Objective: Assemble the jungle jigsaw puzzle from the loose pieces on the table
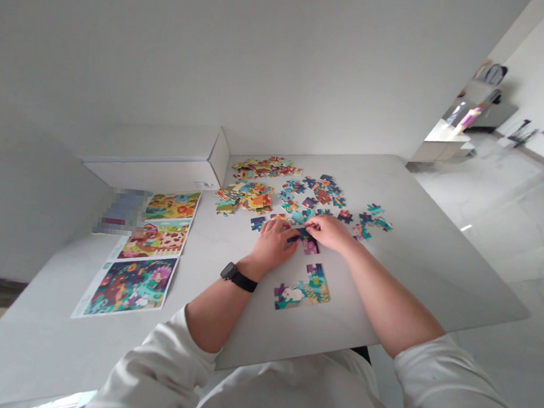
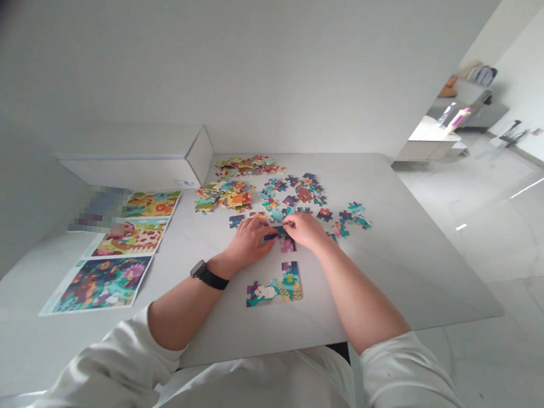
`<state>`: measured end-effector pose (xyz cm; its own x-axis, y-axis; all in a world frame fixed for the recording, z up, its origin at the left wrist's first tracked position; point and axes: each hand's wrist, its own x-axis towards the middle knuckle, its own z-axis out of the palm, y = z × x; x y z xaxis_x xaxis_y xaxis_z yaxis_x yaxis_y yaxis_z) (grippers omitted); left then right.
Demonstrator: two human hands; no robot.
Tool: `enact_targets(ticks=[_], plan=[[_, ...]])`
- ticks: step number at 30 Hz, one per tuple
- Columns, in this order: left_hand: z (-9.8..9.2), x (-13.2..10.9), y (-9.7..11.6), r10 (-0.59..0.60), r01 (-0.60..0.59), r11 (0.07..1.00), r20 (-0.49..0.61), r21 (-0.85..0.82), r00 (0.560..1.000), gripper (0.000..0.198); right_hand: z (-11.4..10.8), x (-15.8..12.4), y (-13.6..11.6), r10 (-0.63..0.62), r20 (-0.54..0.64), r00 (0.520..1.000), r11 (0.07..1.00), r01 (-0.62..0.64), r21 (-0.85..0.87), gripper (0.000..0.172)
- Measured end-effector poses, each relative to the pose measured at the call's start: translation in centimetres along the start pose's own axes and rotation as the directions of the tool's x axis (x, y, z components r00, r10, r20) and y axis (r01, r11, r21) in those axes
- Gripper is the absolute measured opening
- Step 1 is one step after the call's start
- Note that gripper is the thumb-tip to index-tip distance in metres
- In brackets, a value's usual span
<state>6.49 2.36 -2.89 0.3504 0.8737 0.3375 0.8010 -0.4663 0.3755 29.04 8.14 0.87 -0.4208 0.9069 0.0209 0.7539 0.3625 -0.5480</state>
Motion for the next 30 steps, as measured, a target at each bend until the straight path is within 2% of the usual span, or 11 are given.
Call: enact_targets(ticks=[5, 12, 15, 20, 30], plan=[[0.1, 0.0, -0.1, -0.008, 0.008, 1.0, 0.005, 0.0, 1.0, 0.03, 0.7, 0.2, 0.3, -0.02, -0.008, 1.0, 0.997, 0.019, -0.077, 0.02], [0.5, 0.1, -0.4, -0.018, 0.016, 0.999, -0.035, -0.034, 0.999, 0.032, 1.1, -0.1, -0.8, 0.022, -0.037, 0.999, 0.977, -0.029, -0.212, 0.022], [0.4, 0.3, -0.6, -0.042, 0.038, 0.997, -0.057, -0.06, 0.998, 0.035, 1.1, -0.1, -0.9, 0.021, -0.046, 0.999, 0.978, -0.03, -0.205, 0.022], [0.5, 0.3, -1.0, -0.105, 0.102, 0.994, -0.092, -0.042, 0.99, 0.022, 1.2, 0.0, -0.8, 0.031, -0.07, 0.997, 0.982, -0.043, -0.182, 0.021], [0.7, 0.3, -1.1, -0.143, 0.144, 0.99, -0.056, 0.014, 0.988, 0.02, 1.2, -0.3, -1.5, 0.026, -0.033, 0.999, 0.972, -0.033, -0.231, 0.023]])
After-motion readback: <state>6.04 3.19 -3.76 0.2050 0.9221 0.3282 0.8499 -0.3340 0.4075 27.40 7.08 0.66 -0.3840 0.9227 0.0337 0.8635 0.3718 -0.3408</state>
